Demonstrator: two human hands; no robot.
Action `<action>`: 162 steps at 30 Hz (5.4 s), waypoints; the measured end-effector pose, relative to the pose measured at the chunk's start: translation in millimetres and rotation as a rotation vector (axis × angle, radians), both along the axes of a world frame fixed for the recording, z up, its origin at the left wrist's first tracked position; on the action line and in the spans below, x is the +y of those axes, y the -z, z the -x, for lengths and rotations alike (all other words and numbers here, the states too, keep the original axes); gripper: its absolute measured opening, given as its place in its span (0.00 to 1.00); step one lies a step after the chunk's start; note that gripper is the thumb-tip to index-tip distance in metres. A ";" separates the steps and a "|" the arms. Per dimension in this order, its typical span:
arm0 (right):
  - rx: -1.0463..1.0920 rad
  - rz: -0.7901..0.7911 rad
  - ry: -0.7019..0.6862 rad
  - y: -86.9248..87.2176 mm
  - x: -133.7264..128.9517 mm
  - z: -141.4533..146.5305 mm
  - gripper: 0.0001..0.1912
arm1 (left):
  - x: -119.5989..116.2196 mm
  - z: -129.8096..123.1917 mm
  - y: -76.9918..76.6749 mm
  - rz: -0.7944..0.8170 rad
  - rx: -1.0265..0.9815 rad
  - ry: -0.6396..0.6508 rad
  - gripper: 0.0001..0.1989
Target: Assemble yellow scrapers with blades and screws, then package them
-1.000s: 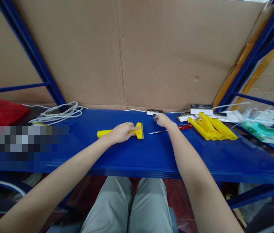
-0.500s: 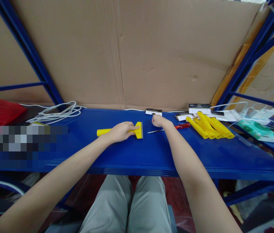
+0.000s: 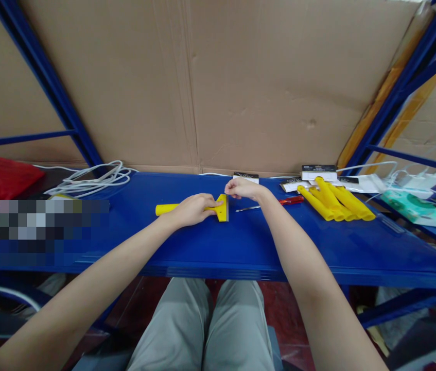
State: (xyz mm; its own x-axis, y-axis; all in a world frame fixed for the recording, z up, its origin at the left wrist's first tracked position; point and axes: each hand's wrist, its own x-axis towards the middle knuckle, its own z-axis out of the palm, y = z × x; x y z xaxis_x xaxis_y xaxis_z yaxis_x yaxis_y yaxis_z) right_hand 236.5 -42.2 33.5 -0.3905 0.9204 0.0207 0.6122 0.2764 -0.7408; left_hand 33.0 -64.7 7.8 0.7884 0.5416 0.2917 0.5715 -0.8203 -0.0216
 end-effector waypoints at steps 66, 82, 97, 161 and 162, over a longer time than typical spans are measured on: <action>0.324 0.118 0.177 6.8 0.0 12.7 0.18 | -1.9 2.9 -5.3 -0.089 -0.078 -0.108 0.15; 0.522 0.180 0.056 8.0 -5.7 28.6 0.06 | -4.7 2.9 -9.5 -0.068 -0.129 -0.339 0.23; 0.527 0.135 0.139 6.4 -7.9 39.8 0.08 | -4.9 1.8 -5.4 -0.158 -0.042 -0.369 0.25; -0.636 -0.230 0.638 34.3 24.7 -57.3 0.11 | -10.3 -7.3 -16.3 1.492 -1.045 -0.294 0.10; -0.635 -0.226 0.643 33.7 24.3 -57.1 0.10 | -10.7 -7.3 -16.6 1.489 -1.046 -0.296 0.10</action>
State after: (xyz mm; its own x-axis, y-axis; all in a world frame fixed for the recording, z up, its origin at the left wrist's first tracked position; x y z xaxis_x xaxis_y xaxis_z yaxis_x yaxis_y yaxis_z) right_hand 293.6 -17.9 -0.2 0.1934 0.9639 0.1832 0.9698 -0.1596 -0.1845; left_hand 40.3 -75.4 24.4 0.4642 0.8491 -0.2522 -0.0154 0.2924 0.9562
